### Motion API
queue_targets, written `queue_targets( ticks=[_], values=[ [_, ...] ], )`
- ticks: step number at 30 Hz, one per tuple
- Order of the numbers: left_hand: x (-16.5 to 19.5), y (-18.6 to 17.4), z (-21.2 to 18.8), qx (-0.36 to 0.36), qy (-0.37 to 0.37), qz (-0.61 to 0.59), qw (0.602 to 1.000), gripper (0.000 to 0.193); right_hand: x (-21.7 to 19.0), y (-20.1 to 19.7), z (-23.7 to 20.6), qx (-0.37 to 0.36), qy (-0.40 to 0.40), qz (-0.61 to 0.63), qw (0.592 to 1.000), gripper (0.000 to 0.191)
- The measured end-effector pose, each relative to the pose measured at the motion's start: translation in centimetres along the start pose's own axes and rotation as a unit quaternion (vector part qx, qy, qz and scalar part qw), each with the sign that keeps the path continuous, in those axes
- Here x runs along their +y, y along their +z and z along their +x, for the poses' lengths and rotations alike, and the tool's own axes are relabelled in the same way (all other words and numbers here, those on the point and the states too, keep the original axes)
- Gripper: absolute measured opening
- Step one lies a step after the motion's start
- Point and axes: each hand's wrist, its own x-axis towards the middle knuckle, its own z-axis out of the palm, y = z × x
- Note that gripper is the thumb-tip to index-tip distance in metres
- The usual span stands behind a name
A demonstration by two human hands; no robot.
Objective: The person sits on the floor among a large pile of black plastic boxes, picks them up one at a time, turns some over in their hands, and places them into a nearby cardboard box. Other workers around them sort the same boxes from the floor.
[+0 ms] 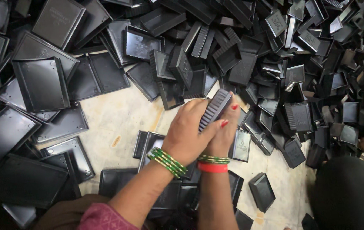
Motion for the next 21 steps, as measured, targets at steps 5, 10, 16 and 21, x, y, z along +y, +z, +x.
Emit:
queue_targets(
  ticks=[5,10,16,21],
  values=[
    [1.6,0.1,0.0,-0.034,-0.020,0.011,0.999,0.041,-0.1,-3.8,0.5,0.091,-0.067,-0.132,0.985,0.051],
    [1.0,-2.0,1.0,-0.293,-0.139,0.009,0.946,0.041,-2.3,-7.3,-1.7,0.019,-0.100,-0.291,0.951,0.054],
    [-3.1,-5.4,2.2,0.073,-0.129,-0.138,0.979,0.020,-7.2,-10.4,-7.2,-0.350,0.179,-0.171,0.903,0.054],
    [-4.2,-5.0,2.5,0.126,-0.136,-0.191,0.964,0.021,-1.0,-6.5,1.1,-0.170,0.072,-0.219,0.958,0.037]
  ],
)
